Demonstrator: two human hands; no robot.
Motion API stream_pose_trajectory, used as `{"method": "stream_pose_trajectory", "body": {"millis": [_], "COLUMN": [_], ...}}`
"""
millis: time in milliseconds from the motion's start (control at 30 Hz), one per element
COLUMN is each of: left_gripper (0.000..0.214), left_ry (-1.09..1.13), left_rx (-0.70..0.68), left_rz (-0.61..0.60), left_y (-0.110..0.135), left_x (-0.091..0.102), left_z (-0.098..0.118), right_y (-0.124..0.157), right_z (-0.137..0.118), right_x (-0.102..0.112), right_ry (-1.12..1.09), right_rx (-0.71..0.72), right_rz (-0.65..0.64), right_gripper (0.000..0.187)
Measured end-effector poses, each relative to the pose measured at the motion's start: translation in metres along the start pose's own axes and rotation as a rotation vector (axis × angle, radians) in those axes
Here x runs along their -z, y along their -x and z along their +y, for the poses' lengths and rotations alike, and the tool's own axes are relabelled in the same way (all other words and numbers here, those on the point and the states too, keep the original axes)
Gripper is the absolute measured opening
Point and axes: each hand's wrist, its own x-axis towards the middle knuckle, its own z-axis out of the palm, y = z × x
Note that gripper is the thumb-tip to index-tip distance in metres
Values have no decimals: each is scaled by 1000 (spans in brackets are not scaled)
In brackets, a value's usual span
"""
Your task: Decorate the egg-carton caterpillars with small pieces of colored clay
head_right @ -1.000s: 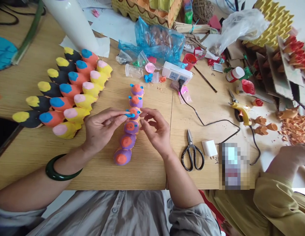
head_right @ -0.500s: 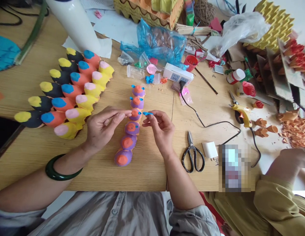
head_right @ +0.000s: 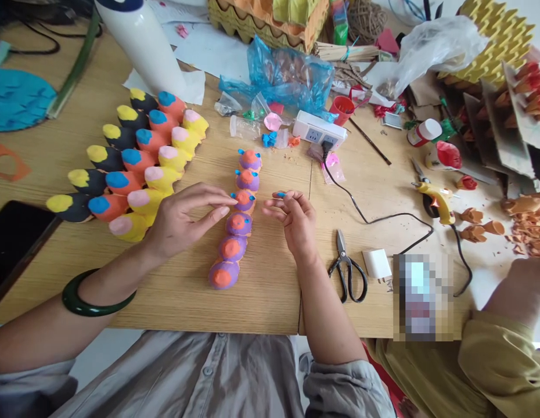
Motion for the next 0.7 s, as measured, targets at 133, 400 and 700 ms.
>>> {"method": "stream_pose_trajectory", "body": {"millis": [133, 400, 700], "left_gripper": [17, 14, 15], "left_ry": [-85, -37, -81], "left_rx": [-56, -46, -95], "left_rz": [-57, -102, 13], "left_y": [13, 18, 18], "left_x": [4, -6, -7], "left_z": [-7, -14, -10], "right_y": [-4, -3, 2], "right_z": [3, 3, 3], "right_x": [5, 4, 2], "right_ry": [-6, 10, 29], "right_rx": [-2, -85, -147], "right_rz": [-5, -38, -138], "right_gripper": [14, 15, 21]}}
